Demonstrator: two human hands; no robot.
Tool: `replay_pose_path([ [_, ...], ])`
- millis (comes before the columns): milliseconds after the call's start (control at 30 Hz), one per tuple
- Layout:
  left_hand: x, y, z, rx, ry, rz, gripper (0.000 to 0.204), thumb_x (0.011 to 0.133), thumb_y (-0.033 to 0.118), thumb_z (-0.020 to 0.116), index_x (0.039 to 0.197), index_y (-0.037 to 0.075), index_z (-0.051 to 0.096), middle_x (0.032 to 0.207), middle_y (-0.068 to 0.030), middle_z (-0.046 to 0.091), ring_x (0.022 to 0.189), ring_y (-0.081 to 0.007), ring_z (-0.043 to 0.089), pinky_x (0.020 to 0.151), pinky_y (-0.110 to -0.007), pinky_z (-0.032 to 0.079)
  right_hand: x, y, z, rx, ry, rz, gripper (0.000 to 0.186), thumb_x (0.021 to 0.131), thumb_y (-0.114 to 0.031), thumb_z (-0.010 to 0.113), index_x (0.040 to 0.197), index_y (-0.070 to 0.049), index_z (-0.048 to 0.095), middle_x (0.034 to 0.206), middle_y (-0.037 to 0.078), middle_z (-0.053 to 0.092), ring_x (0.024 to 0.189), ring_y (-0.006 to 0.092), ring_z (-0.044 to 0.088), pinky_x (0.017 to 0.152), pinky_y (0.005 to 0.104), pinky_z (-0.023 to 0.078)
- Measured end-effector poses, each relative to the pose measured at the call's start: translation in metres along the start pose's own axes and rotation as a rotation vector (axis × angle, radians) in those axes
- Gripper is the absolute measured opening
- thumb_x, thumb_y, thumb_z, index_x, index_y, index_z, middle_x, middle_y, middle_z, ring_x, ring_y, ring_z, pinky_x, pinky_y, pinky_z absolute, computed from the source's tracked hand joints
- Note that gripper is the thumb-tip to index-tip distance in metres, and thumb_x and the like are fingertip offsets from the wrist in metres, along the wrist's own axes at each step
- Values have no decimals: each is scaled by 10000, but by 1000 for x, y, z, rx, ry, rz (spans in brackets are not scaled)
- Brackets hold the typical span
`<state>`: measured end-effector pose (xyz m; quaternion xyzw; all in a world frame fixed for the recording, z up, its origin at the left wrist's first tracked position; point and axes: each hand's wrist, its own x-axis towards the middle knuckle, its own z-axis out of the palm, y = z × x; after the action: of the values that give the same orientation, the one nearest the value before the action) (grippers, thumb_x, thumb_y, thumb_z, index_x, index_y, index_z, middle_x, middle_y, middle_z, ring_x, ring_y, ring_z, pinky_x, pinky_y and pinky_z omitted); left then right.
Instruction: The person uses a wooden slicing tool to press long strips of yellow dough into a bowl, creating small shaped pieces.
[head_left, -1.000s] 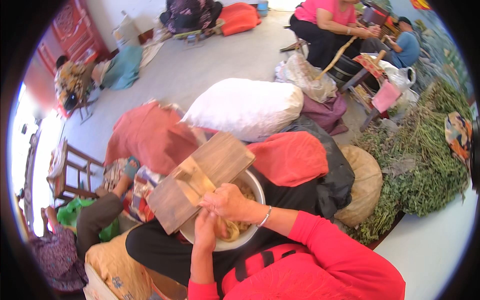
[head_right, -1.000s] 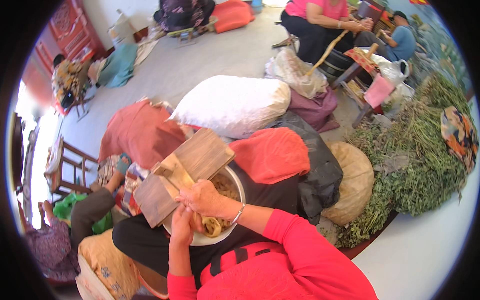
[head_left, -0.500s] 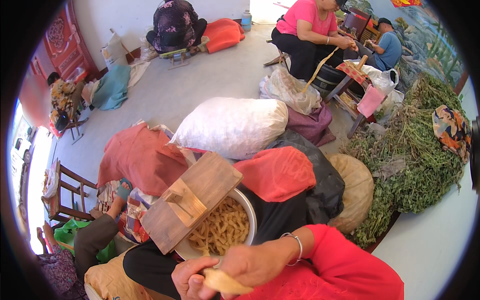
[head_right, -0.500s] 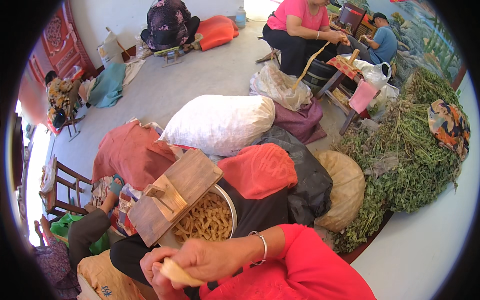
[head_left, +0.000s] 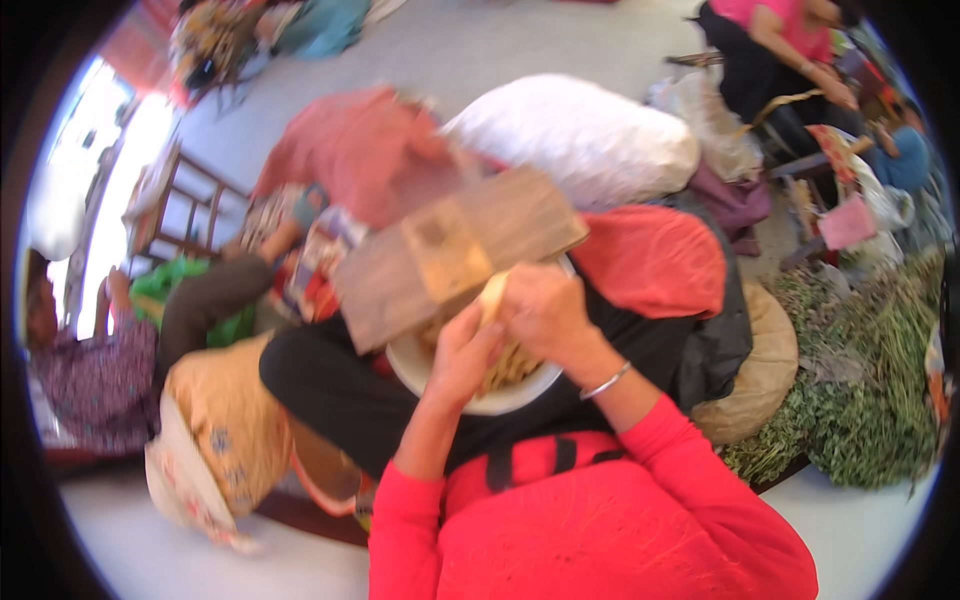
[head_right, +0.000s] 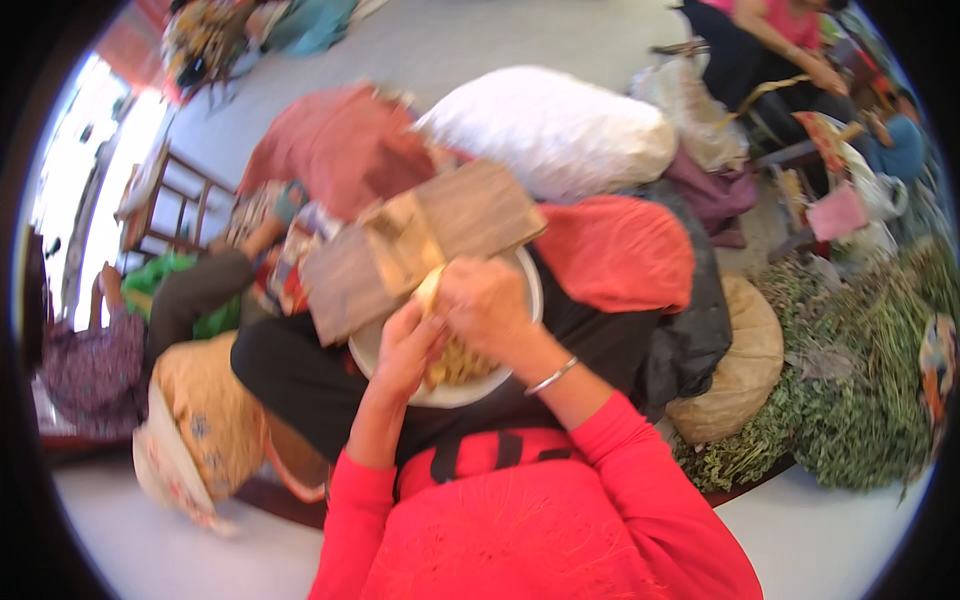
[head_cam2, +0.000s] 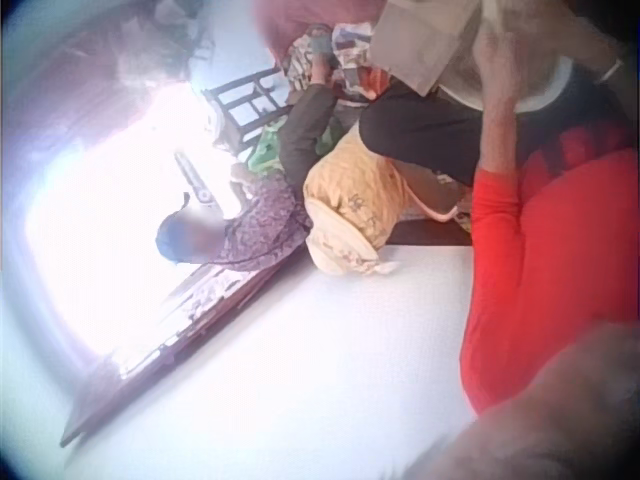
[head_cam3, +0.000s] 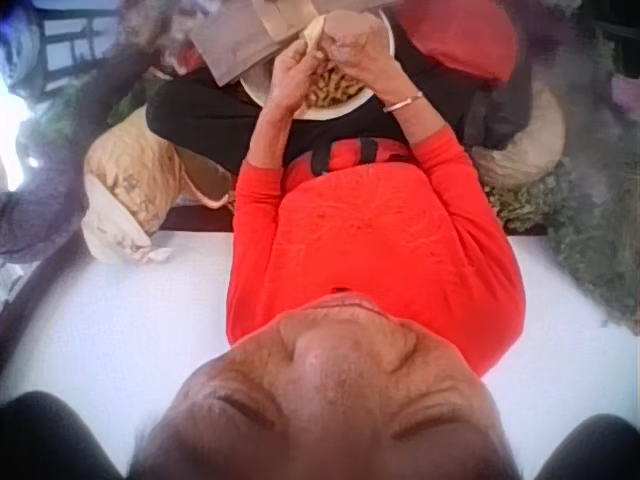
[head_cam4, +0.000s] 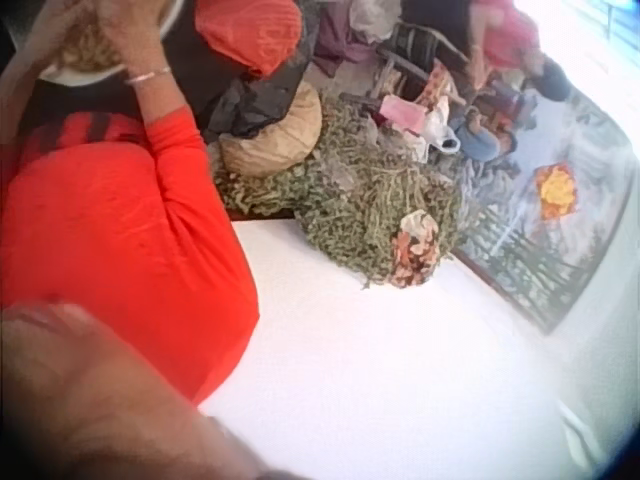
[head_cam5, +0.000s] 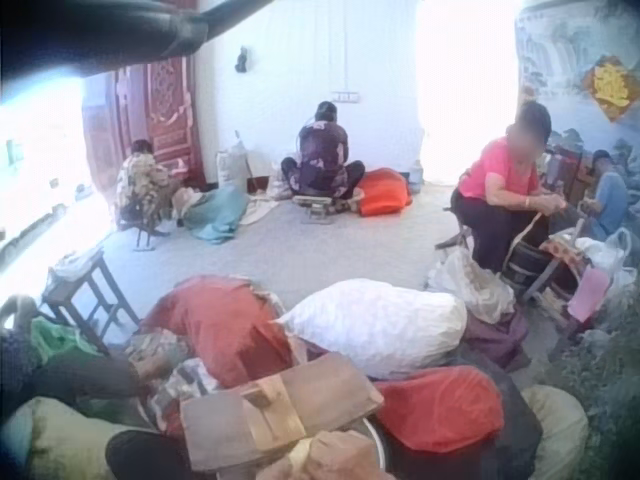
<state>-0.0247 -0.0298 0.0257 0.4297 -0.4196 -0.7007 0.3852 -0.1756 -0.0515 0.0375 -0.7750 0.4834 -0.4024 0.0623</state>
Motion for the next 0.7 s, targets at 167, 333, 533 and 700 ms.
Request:
replay_pose_path([
  [167,-11,-6,-9,-240,-75,-115,130,946,137,538,1056,75,568,726,6,535,512,-39,366,456,-190,287,-7,-4,14,-19,30,16,123,710,-148,662,672,-98,556,701,32,534,662,244,567,597,375,418],
  [333,-11,-31,-15,-493,-140,-168,87,952,160,551,991,91,588,709,8,528,508,-51,352,461,-201,289,-4,-5,21,103,65,-39,92,726,-162,679,726,-95,617,781,12,588,694,226,589,645,366,427],
  [533,-19,-19,-31,865,181,333,67,844,101,603,901,74,625,625,-87,517,585,-223,560,558,-382,434,-16,10,7,-16,-285,-37,119,739,-187,703,721,-87,641,752,36,598,711,254,604,642,356,450],
  [700,-19,-18,-22,1204,296,699,204,764,47,634,967,54,641,801,-92,611,698,-294,598,630,-376,480,-55,18,36,1046,-630,879,276,927,-274,578,822,-39,677,853,21,667,804,205,647,699,314,491],
])
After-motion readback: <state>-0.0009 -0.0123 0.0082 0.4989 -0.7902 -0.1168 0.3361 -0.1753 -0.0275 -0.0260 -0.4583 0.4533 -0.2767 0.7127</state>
